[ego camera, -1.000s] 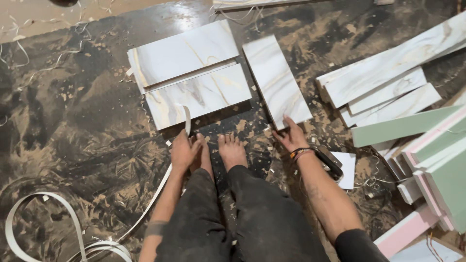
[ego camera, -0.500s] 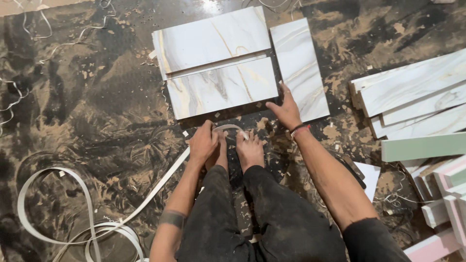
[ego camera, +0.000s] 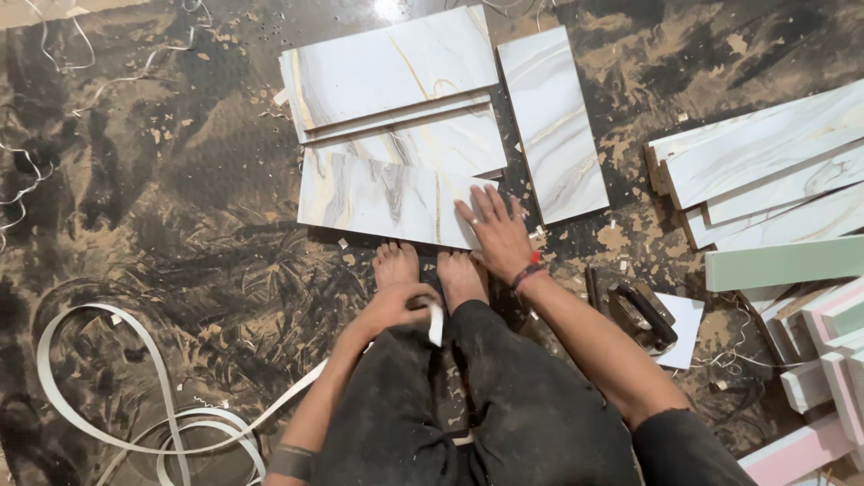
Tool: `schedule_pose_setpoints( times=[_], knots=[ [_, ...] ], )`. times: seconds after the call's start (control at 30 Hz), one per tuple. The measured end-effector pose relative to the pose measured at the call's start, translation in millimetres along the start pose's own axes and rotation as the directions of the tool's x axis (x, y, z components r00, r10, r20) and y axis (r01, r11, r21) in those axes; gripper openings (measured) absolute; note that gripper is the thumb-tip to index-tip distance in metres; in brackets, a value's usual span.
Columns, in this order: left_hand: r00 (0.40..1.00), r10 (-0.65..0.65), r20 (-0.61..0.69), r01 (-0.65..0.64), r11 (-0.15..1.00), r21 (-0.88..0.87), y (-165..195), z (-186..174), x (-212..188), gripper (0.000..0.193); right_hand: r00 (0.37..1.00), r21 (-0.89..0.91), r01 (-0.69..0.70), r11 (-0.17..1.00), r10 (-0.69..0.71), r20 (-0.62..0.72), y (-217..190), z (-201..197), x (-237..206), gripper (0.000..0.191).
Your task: The person sits on the floor applying white edge banding tape to the edges of marble-patterned furniture panels. They align the tape along a panel edge, press it with a hand iron, then peel and trim the excess strip and set the finished panel aside with others.
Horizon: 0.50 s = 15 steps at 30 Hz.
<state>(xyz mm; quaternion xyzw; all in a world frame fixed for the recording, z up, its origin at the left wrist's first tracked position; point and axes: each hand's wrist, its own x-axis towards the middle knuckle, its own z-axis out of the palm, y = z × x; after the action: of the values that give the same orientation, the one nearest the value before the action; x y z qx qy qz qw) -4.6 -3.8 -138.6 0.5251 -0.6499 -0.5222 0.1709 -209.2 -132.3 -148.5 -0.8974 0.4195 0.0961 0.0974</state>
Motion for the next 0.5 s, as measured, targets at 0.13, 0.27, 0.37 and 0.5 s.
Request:
schedule_pose_setpoints(
  times=[0.13,0.27,0.37,0.5],
  knots=[
    [0.955,0.089,-0.281,0.118,0.757,0.642,16.4,3.6,9.5,0.035,0.995,0.042,0.034,0.999,-0.037,0.090,-5.5,-9.7,9.9,0.112],
    [0.901,-0.072,-0.428,0.119,0.989,0.083,18.8,-0.4,-10.1,0.035,0.992,-0.021,0.066,0.998,-0.063,0.113,-5.2,-14.6,3.7,0.112],
    [0.802,-0.396,-0.446,0.423,0.905,-0.044,15.6,-2.2,-41.5,0.056,0.984,-0.162,0.150,0.975,-0.132,0.119,6.4,-17.3,-0.9,0.109],
    [0.719,-0.335,-0.610,0.433,0.901,0.016,14.3,3.9,-73.3,0.071,0.948,-0.278,0.265,0.923,-0.302,-0.101,23.1,-15.0,1.5,0.091]
  ],
)
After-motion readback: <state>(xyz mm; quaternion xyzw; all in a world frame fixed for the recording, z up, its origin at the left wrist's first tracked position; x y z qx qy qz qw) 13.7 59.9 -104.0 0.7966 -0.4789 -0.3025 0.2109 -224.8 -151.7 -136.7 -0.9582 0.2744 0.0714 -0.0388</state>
